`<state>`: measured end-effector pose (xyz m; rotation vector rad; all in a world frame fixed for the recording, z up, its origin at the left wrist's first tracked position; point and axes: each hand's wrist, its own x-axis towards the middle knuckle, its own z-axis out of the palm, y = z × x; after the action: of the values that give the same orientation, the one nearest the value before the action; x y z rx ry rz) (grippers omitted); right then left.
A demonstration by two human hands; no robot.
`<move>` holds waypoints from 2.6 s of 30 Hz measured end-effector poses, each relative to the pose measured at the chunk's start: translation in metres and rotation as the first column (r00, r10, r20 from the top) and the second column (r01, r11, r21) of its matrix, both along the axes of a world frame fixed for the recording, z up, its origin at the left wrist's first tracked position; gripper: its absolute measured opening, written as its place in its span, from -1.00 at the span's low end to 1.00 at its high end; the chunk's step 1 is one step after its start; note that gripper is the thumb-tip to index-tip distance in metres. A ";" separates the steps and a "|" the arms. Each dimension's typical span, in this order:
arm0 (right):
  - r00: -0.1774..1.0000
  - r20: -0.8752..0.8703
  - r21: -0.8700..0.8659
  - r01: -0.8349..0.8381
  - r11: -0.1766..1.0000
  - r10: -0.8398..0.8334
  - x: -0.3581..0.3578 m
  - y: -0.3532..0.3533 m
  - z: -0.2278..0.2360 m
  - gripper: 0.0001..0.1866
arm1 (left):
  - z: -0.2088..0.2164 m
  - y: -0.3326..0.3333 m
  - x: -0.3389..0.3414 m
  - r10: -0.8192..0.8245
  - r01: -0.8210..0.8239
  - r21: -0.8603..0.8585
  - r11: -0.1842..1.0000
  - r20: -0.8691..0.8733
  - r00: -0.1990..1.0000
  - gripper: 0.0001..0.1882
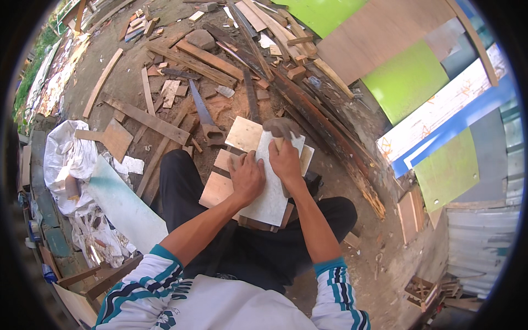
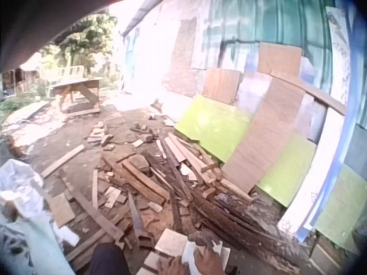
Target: The person sits on the ground and repeatedly strikes a rectangular tile with a hammer. They adjust the tile's position several times and continue hammering along its edges and surface.
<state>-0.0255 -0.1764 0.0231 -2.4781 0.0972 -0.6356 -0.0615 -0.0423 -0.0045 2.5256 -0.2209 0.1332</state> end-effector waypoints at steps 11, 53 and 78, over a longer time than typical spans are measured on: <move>0.951 -0.303 0.330 0.169 0.929 -0.066 0.007 0.009 0.050 -0.56 | -0.001 0.005 0.000 -0.008 0.008 -0.017 1.000 -0.043 0.999 -0.57; 0.899 -0.424 0.905 0.426 0.006 0.107 0.010 0.038 0.048 -0.81 | -0.020 0.014 0.003 -0.176 0.157 -0.214 0.964 -0.069 0.982 -0.35; 0.857 -0.486 0.415 0.398 0.818 -0.170 -0.064 -0.041 -0.014 -0.43 | 0.005 0.039 -0.004 -0.175 0.156 -0.143 0.977 -0.135 0.975 -0.05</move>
<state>-0.0892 -0.2173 0.0095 -2.0468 0.7377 -0.1277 -0.0655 -0.0032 0.0001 2.3614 -0.3505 -0.1015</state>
